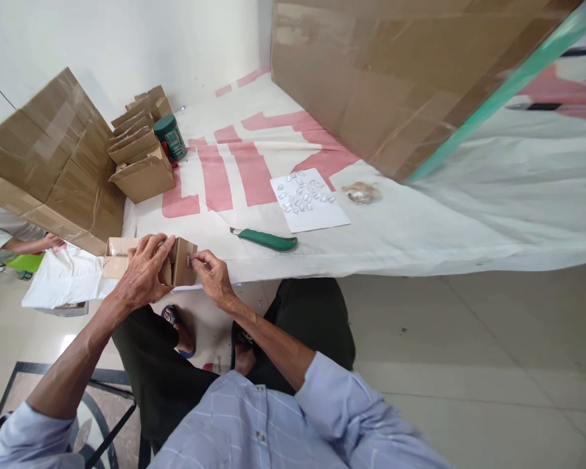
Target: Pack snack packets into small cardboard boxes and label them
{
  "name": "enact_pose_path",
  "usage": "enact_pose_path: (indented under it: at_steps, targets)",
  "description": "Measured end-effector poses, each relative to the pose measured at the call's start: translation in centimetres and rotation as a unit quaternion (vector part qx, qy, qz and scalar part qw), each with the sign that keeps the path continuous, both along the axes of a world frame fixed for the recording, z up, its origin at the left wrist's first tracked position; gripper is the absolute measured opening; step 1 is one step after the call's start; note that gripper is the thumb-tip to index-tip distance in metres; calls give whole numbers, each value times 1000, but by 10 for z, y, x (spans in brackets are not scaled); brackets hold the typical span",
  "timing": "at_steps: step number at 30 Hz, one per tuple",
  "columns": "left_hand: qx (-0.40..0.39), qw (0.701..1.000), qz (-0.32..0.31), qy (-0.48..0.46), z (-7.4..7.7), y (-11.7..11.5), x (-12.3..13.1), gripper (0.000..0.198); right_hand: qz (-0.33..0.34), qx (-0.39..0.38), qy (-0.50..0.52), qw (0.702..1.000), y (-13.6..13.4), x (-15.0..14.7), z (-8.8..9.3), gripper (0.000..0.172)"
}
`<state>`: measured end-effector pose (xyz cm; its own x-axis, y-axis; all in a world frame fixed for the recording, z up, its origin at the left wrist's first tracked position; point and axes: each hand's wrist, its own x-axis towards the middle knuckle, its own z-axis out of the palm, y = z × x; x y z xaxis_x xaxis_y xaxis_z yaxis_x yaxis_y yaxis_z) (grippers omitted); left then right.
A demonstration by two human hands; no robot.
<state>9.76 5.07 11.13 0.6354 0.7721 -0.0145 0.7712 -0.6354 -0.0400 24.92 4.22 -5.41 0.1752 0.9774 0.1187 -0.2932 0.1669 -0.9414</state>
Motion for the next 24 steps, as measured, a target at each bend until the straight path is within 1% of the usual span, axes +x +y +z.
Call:
enact_pose_path:
  at_steps: [7, 12, 19, 24]
  targets:
    - [9, 1000, -5, -3, -1, -2, -1, 105, 10, -2, 6, 1000, -1, 2, 2, 26]
    - [23, 1000, -8, -3, -4, -2, -3, 103, 17, -11, 12, 1000, -2, 3, 3, 29]
    - [30, 999, -11, -1, -4, -3, -2, 100, 20, -13, 15, 1000, 0, 3, 2, 29]
    - [26, 1000, -11, -3, -4, -3, -3, 102, 22, -6, 10, 1000, -1, 2, 0, 29]
